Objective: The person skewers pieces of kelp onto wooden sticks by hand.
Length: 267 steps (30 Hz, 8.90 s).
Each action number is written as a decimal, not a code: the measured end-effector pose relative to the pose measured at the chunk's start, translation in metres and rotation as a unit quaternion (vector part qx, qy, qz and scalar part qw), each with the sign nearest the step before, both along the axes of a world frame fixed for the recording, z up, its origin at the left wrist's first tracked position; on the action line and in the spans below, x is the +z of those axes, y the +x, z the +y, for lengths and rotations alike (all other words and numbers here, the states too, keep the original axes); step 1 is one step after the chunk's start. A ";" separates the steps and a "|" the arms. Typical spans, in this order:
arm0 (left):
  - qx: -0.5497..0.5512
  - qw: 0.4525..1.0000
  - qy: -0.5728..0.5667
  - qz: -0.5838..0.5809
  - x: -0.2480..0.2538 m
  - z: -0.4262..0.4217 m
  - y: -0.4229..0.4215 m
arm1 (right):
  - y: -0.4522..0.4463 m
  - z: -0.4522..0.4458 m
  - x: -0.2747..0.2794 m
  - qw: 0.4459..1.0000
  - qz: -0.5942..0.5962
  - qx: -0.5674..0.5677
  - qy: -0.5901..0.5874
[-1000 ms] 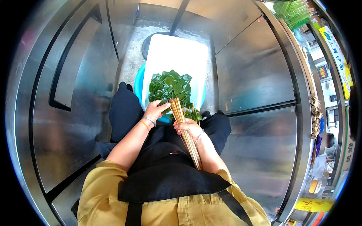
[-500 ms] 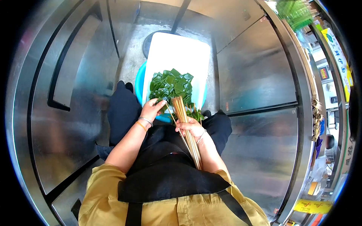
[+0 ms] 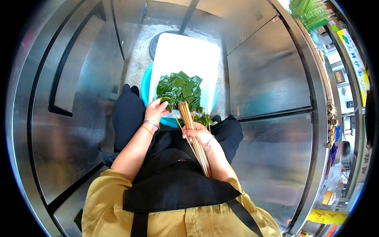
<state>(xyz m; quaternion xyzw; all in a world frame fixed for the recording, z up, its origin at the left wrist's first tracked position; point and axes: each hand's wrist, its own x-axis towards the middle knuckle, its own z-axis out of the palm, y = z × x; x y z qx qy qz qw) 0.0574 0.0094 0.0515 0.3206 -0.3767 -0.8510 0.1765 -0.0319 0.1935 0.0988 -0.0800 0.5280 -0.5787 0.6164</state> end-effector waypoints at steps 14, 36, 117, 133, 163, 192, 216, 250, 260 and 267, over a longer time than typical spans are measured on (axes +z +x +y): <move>-0.051 0.901 -0.429 -0.044 0.032 0.013 0.004 | 0.001 0.000 -0.001 0.999 0.026 -0.020 0.022; -0.027 0.997 -0.059 -0.044 0.001 0.014 0.000 | 0.002 -0.003 0.001 0.999 0.030 -0.005 0.024; -0.132 0.772 -0.609 -0.123 -0.024 0.000 -0.068 | -0.008 0.012 0.005 0.991 -0.101 -0.091 0.006; -0.061 0.914 -0.303 -0.262 -0.058 -0.013 -0.051 | -0.010 0.013 -0.009 0.995 -0.088 -0.033 -0.014; 0.023 0.999 -0.001 -0.030 -0.006 0.002 -0.013 | 0.001 0.003 0.002 1.000 -0.016 -0.018 -0.003; -0.025 1.000 -0.009 0.012 0.014 0.016 0.005 | 0.002 -0.003 0.004 0.999 0.017 -0.031 0.039; 0.027 0.999 0.032 0.033 0.001 0.006 0.003 | 0.003 -0.006 0.003 0.999 0.023 0.001 0.041; 0.030 0.999 -0.019 -0.009 0.012 0.010 0.003 | 0.003 -0.006 0.005 0.999 0.033 0.005 0.036; 0.007 0.998 -0.054 -0.028 0.013 0.008 0.001 | 0.005 -0.006 0.009 0.999 0.021 0.010 0.028; 0.002 0.995 -0.103 -0.008 0.020 0.008 0.001 | 0.005 -0.006 0.007 0.999 0.024 0.009 0.025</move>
